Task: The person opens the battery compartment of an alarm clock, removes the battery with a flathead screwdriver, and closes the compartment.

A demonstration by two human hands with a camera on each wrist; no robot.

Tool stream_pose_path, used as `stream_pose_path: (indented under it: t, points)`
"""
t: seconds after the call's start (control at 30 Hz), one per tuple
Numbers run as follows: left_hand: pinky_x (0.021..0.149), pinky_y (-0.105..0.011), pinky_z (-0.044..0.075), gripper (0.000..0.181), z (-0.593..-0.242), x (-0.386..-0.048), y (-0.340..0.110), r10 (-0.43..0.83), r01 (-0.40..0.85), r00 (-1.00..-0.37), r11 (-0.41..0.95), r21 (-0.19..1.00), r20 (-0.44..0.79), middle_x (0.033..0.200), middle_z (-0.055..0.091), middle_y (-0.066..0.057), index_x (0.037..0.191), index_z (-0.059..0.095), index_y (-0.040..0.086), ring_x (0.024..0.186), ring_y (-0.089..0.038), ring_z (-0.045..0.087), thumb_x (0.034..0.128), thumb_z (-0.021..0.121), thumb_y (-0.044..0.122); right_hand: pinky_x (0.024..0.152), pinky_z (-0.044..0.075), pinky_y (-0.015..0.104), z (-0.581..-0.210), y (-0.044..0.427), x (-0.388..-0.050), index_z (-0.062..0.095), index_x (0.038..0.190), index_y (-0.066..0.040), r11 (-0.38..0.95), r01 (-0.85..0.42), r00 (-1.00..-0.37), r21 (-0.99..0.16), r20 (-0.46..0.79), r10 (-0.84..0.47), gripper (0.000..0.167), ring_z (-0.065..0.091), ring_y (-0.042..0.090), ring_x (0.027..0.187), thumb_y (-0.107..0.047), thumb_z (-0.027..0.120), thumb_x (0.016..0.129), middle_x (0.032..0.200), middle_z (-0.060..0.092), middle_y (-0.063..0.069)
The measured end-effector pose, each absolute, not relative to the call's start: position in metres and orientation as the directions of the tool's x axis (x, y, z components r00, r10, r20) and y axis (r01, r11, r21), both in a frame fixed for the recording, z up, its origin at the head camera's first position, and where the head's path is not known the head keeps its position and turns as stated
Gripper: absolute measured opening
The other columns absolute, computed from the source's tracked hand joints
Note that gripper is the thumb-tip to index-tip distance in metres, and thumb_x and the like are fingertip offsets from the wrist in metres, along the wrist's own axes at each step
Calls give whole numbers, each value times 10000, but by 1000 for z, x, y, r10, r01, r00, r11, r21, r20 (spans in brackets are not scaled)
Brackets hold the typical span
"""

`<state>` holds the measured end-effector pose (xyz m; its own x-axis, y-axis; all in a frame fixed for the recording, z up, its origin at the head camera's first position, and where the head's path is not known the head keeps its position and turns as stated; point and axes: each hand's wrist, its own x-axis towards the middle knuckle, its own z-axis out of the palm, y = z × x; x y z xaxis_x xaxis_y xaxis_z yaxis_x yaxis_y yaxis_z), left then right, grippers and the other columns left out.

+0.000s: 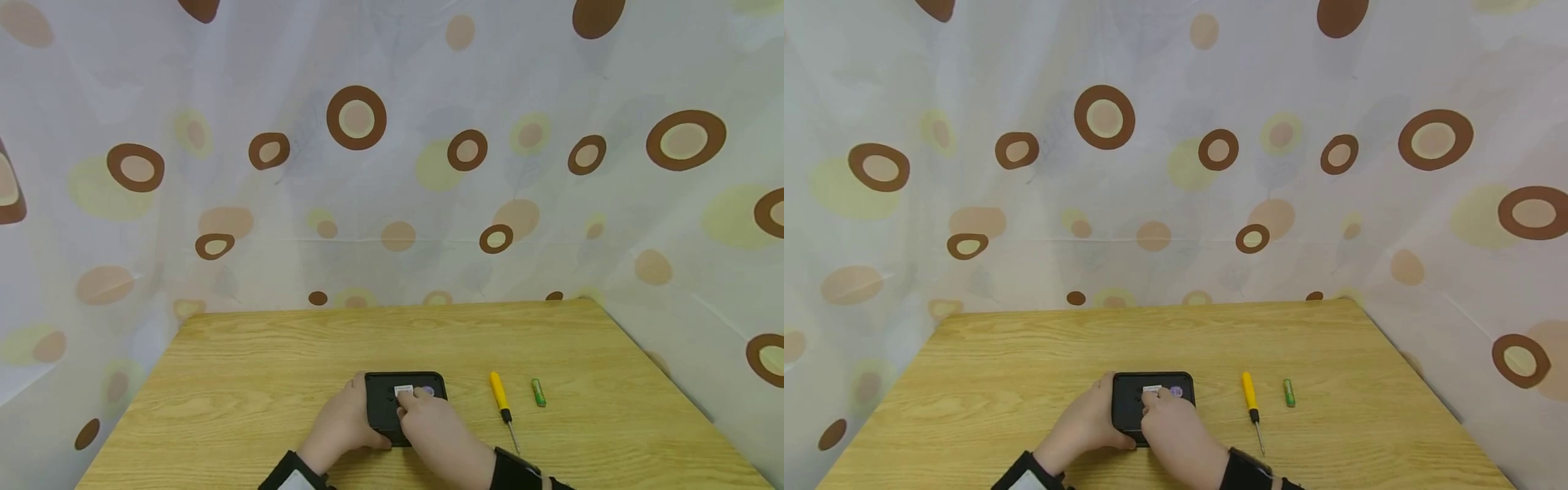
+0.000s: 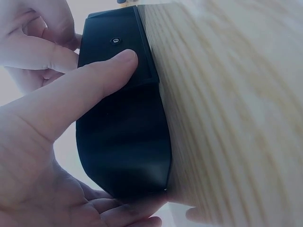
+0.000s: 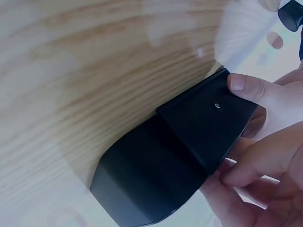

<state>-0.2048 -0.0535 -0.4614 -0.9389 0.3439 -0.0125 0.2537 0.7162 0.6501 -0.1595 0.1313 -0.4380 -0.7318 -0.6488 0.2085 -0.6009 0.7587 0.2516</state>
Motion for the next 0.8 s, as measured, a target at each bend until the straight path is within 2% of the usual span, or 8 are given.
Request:
stream_pose_path:
  t: [0.1,0.47,0.7,0.8]
  points:
    - [920,-555,572,1148,-462,-205,-53,346,254,-938,722,644,-19,1309,650,-312,1443,440,-134,1100,-404,691,552,1061,239,612,467,180,-439,132,-160,834,964,-93,762,-604,-733,236,212,-647,114,431,93,716,-126,731,1000,925,656,-15]
    - [922,-549,573,1155,-461,-204,-54,340,248,-940,733,633,-25,1307,645,-319,1444,432,-136,1095,-405,692,559,1062,253,631,512,196,-439,131,-162,833,919,-93,767,-603,-741,218,201,-640,143,495,106,736,-120,722,1006,921,664,-10]
    - [907,-526,568,1130,-462,-205,-54,343,256,-939,725,640,-12,1272,665,-299,1424,449,-126,1065,-377,693,552,1066,243,764,601,270,-436,133,-165,839,989,-102,778,-608,-763,157,153,-628,80,629,146,850,-90,765,962,991,701,1]
    - [903,-512,564,1103,-464,-205,-53,351,263,-936,714,649,-8,1258,670,-283,1404,464,-116,1060,-356,689,546,1064,229,789,604,290,-434,137,-169,843,980,-111,782,-616,-767,95,155,-623,82,642,135,838,-81,799,917,950,703,-5]
